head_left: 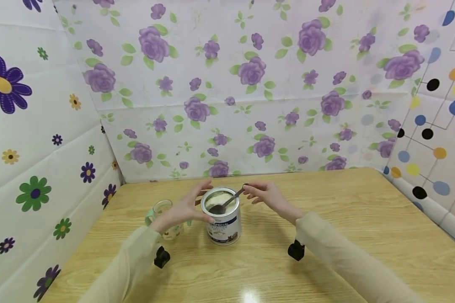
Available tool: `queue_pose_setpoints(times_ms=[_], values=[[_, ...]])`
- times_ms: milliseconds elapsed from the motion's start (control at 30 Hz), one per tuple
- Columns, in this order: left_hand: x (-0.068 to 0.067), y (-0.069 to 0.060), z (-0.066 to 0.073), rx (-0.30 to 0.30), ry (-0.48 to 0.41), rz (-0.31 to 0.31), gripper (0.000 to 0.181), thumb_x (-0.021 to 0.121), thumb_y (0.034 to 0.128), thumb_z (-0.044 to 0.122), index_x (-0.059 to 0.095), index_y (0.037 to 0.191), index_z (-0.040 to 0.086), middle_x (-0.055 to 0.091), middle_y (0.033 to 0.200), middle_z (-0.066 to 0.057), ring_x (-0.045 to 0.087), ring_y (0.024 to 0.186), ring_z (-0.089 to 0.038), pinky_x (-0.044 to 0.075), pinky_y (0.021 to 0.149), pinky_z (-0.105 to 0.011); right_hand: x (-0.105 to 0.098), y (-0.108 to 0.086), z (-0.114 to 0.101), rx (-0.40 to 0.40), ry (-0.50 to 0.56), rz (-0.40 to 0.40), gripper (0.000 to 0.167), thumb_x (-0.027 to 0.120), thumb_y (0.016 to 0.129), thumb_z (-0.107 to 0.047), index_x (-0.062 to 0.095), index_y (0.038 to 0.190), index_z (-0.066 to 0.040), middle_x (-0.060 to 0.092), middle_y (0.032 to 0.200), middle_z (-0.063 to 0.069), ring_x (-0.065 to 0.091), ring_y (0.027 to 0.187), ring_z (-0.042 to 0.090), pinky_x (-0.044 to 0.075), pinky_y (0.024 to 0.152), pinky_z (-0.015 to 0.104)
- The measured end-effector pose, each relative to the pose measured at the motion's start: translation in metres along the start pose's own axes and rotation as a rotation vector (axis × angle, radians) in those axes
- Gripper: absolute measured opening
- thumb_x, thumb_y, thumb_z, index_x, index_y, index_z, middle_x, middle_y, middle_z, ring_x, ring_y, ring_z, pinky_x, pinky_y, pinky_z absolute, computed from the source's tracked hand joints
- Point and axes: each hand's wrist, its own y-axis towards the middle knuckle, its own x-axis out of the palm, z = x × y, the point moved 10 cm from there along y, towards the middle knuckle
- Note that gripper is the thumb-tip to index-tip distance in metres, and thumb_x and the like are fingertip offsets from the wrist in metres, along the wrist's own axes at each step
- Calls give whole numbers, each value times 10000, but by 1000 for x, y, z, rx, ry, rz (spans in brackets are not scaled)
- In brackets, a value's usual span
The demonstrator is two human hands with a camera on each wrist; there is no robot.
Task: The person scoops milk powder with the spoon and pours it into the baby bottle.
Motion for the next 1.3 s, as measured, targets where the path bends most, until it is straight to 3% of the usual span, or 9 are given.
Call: queue_pose_setpoints(times_ms=[267,500,767,1033,1300], values=[[7,-3,2,-21,-90,18,1025,813,676,142,126,1430,36,200,1407,-216,234,1258,-349,249,975,-501,-3,-3,5,46,112,65,401,621,870,-270,608,1118,45,640,962,142,589,854,278,496,718,367],[11,-4,-17,-58,-162,33,953,800,690,112,183,1416,64,278,1373,-141,274,1246,-287,241,990,-468,2,-1,10,38,155,87,377,654,845,-251,628,1066,54,647,919,134,603,825,272,501,707,376],[11,-8,11,-39,-201,41,869,761,735,96,194,1377,-53,278,1337,-261,281,1222,-384,237,989,-482,1,-2,11,52,171,130,381,666,837,-225,618,1085,60,650,923,113,608,810,229,496,723,361],[9,-6,13,-45,-196,48,825,743,745,69,218,1367,-67,299,1327,-264,300,1212,-379,245,980,-496,1,-2,4,57,149,161,307,679,827,-192,655,1043,24,662,887,94,616,774,219,492,653,313],[5,-7,9,-104,-186,75,810,765,727,87,279,1362,-40,350,1321,-213,343,1205,-333,296,960,-473,2,0,-6,54,156,185,287,697,810,-200,673,990,22,658,849,151,620,687,206,478,599,310]])
